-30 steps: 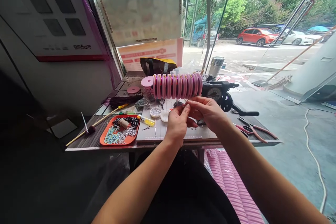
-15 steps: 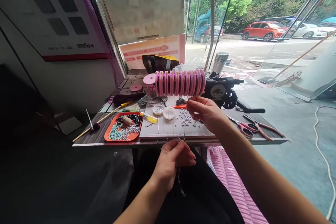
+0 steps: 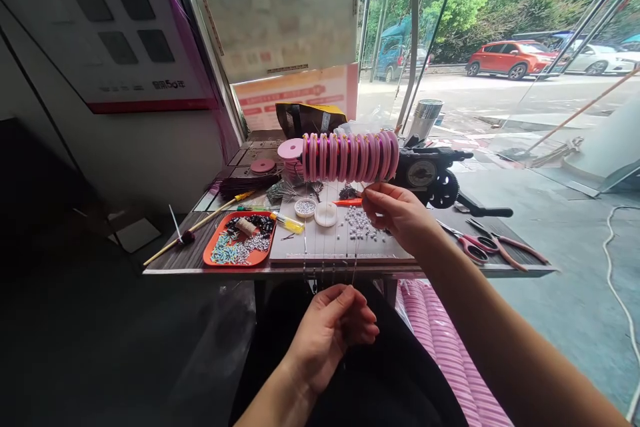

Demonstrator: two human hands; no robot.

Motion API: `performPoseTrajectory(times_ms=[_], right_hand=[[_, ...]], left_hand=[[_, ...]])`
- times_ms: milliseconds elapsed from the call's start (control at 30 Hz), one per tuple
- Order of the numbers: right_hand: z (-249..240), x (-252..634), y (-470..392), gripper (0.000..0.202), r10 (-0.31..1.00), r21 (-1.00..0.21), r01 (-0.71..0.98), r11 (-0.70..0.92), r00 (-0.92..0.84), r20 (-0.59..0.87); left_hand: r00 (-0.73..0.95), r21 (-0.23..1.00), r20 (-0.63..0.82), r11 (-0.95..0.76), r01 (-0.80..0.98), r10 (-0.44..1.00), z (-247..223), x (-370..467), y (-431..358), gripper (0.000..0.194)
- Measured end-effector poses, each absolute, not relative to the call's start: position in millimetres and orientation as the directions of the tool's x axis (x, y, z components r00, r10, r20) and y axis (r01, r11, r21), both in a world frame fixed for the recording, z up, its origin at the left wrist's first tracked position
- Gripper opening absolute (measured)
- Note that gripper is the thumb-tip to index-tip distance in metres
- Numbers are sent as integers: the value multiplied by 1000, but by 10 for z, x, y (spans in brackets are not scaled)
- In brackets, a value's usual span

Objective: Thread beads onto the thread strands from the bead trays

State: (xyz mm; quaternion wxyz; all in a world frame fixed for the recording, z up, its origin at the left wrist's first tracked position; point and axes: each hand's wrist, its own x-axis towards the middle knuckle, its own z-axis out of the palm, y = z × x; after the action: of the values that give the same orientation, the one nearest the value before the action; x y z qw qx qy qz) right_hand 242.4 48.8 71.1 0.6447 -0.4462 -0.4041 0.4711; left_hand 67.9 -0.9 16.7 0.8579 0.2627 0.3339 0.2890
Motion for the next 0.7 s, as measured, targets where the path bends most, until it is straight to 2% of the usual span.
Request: performPoseTrajectory(times_ms=[267,700], right_hand=[[727,2429,471,29,965,-956,-247,161,244,100],[725,2437,470,29,965,-953,-252,167,241,105]], left_hand=[[602,572,-457,735,-365,654,137,656,-69,24],[602,551,-487,758,-350,632,103,613,-111,20]])
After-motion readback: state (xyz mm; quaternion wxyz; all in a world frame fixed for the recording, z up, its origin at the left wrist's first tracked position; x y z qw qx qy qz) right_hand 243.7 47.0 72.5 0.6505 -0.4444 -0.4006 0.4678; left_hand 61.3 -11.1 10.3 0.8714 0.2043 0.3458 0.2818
